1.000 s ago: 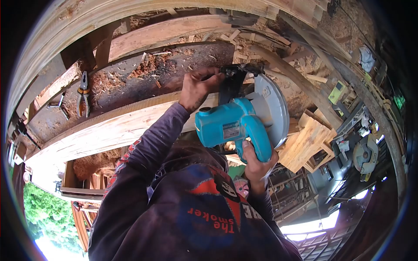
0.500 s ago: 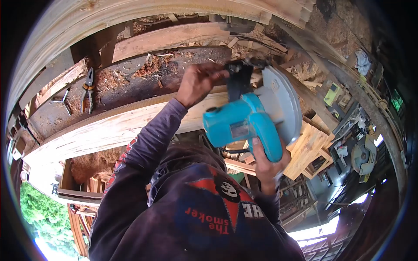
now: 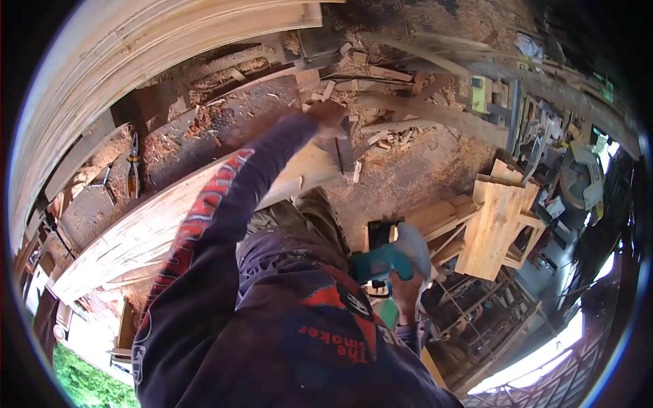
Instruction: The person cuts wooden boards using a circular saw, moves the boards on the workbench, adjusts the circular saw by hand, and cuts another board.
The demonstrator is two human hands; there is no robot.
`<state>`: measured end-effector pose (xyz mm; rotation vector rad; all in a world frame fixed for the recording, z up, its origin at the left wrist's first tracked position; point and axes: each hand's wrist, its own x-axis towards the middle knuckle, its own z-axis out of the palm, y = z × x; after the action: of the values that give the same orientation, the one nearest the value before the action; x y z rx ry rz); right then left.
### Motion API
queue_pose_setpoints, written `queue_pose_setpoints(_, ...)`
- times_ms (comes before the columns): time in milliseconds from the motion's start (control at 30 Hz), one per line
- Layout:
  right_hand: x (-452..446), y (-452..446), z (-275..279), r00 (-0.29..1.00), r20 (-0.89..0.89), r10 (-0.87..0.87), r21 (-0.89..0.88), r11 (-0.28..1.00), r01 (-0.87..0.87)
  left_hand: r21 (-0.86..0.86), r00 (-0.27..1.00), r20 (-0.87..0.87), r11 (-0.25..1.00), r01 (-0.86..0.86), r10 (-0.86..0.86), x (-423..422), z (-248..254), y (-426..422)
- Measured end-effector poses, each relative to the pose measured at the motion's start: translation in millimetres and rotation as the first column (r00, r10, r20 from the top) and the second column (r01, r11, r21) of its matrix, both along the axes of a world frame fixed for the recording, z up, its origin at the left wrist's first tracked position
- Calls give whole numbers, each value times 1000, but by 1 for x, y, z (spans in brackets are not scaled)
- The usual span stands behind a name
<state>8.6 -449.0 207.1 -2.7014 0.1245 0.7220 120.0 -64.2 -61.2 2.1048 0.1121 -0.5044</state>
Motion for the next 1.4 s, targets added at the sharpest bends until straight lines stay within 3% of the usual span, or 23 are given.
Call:
queue_pose_setpoints(100,-23,-51,3,998,-23,-50,-1,999,50,18,987,-17,987,159,-159,12,28,0)
queue_pose_setpoints(233,-46,-110,-8,992,-38,-120,50,991,122,-227,994,-105,972,-60,37,28,61,-39)
queue_pose_setpoints(333,-58,-151,-6,982,-27,-189,143,971,191,-566,916,-7,753,-335,402,34,70,-93)
queue_pose_setpoints(367,-61,-167,-3,983,-17,-183,175,967,183,-551,926,1,773,-315,378,26,72,-108)
queue_pose_setpoints(400,-65,-196,2,986,-47,-162,138,976,167,0,978,127,986,-168,167,7,83,-128)
queue_pose_setpoints(433,-68,-211,4,986,-46,-159,158,974,165,548,991,124,836,-22,-55,-11,88,-131)
queue_pose_setpoints(500,-71,-235,3,982,-19,-187,233,954,186,775,883,-286,452,442,-373,-60,22,-146)
queue_pose_setpoints(600,-83,-272,-12,983,21,-182,287,943,169,870,853,-270,267,415,-446,-153,63,-205)
queue_pose_setpoints(633,-83,-272,-9,979,25,-204,296,937,187,822,879,-152,436,366,-452,-197,17,-217)
queue_pose_setpoints(667,-81,-270,-3,971,-41,-234,279,931,236,626,837,-340,562,541,-429,-213,55,-235)
queue_pose_setpoints(700,-80,-273,-3,975,-49,-215,295,930,220,386,845,-242,751,535,-478,-249,49,-240)
queue_pose_setpoints(733,-80,-278,-4,978,-91,-187,252,946,205,104,897,-283,919,381,-340,-314,-43,-252)
queue_pose_setpoints(767,-80,-279,-4,978,-131,-163,209,960,188,117,924,-372,982,146,-93,-335,-17,-263)
queue_pose_setpoints(800,-79,-273,-3,984,-97,-148,179,970,163,86,948,-269,985,-150,168,-346,26,-264)
queue_pose_setpoints(833,-78,-273,-8,987,-95,-128,196,970,144,102,946,-262,980,-169,190,-360,30,-262)
queue_pose_setpoints(900,-82,-284,-19,999,-47,-27,137,990,33,188,809,-235,842,-507,539,-383,26,-259)
queue_pose_setpoints(967,-84,-288,-35,981,139,135,166,973,-158,294,704,-279,756,-584,653,-424,9,-250)
queue_pose_setpoints(1033,-76,-263,-16,989,6,150,178,973,-149,239,753,-444,874,-423,486,-463,4,-245)
queue_pose_setpoints(1100,-76,-244,-19,958,51,284,307,908,-286,309,743,-430,857,-413,513,-492,-7,-246)
queue_pose_setpoints(1167,-73,-240,-35,904,155,399,167,891,-422,299,689,-258,734,-610,678,-533,-26,-257)
queue_pose_setpoints(1300,-98,-158,-13,826,234,513,199,807,-557,174,446,-240,490,-854,862,-597,8,-271)
queue_pose_setpoints(1333,-103,-141,-13,793,171,585,163,777,-609,-24,314,-386,331,-943,867,-614,21,-267)
queue_pose_setpoints(1400,-133,-102,-6,733,130,668,135,720,-681,-323,-55,-651,-341,-883,757,-644,18,-253)
